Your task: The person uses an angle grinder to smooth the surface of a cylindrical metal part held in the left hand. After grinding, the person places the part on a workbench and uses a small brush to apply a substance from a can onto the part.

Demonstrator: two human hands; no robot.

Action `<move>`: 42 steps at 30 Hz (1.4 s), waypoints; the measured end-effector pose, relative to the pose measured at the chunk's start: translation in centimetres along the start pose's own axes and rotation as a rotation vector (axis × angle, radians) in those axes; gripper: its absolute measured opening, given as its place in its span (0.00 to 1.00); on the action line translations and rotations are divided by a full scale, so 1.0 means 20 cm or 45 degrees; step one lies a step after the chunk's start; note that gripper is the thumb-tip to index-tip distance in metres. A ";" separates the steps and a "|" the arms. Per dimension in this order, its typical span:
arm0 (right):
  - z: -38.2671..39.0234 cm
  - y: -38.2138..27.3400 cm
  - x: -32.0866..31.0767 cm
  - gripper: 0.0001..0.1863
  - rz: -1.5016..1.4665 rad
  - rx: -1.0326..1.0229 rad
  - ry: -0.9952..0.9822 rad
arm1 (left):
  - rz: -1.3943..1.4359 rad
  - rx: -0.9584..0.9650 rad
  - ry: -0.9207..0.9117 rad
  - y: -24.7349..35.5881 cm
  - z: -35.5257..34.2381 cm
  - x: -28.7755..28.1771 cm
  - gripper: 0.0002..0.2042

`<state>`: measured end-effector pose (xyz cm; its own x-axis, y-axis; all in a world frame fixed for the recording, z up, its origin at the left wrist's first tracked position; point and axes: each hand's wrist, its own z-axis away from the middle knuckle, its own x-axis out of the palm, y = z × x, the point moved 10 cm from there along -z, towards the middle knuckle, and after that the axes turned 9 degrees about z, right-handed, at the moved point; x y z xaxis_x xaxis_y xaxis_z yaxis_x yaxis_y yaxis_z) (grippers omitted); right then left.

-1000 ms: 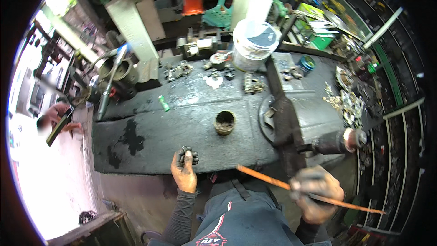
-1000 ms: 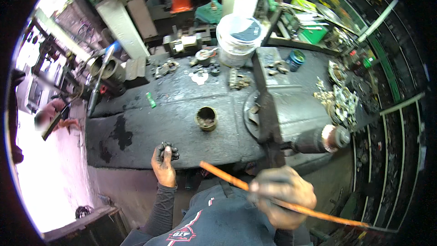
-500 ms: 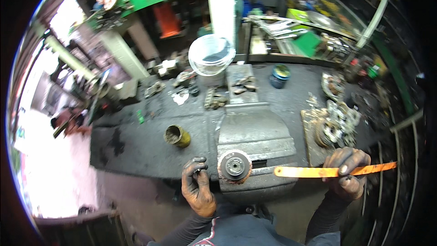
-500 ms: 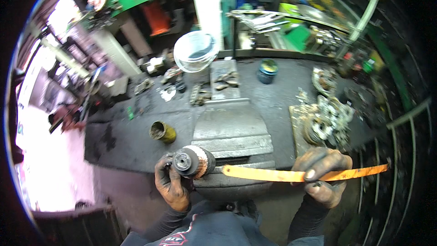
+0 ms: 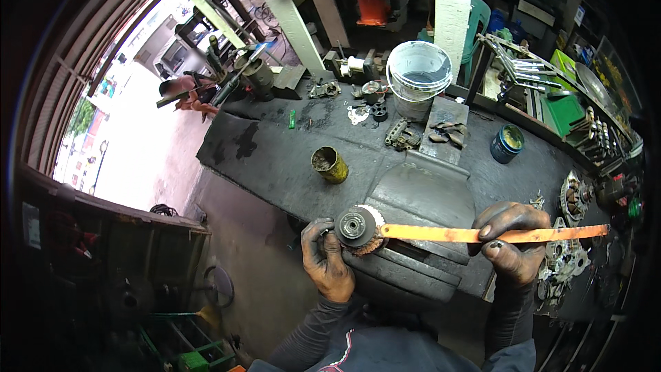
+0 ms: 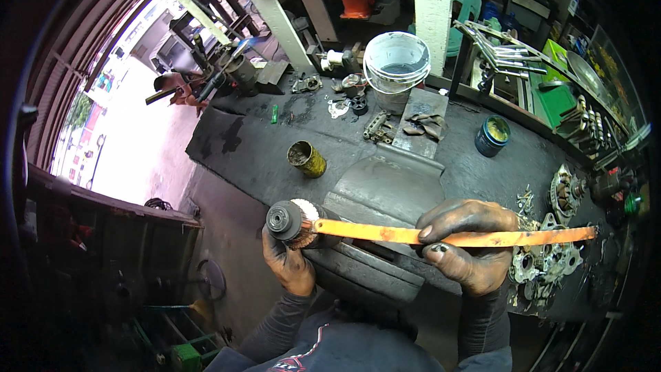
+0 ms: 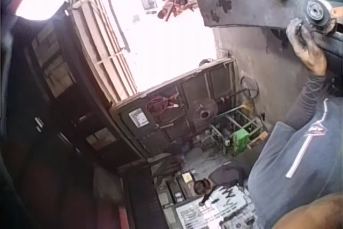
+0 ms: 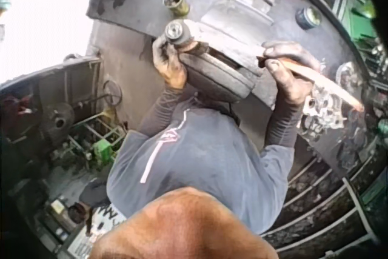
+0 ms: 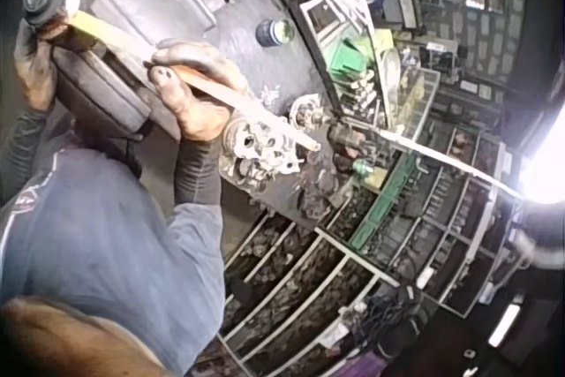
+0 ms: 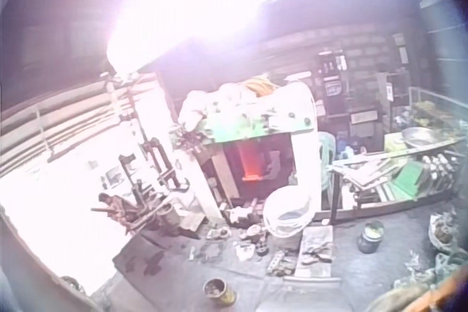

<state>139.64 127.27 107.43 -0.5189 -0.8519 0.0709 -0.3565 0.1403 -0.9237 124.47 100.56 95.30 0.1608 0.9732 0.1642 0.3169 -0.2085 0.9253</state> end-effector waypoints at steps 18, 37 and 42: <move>0.07 -0.11 0.12 0.16 0.044 -0.425 -0.462 | -0.075 0.042 0.115 -0.01 0.02 -0.05 0.07; -0.38 0.05 0.09 0.09 0.077 -0.097 -0.397 | -0.291 0.098 0.145 0.07 0.01 -0.02 0.06; -0.32 0.06 0.05 0.09 -0.031 -0.064 -0.393 | -0.393 0.185 0.099 0.13 0.00 0.01 0.06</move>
<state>133.74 129.90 108.86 -0.2518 -0.9673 -0.0320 -0.4079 0.1360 -0.9028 125.26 100.24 97.76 -0.0331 0.9958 -0.0852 0.4701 0.0907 0.8780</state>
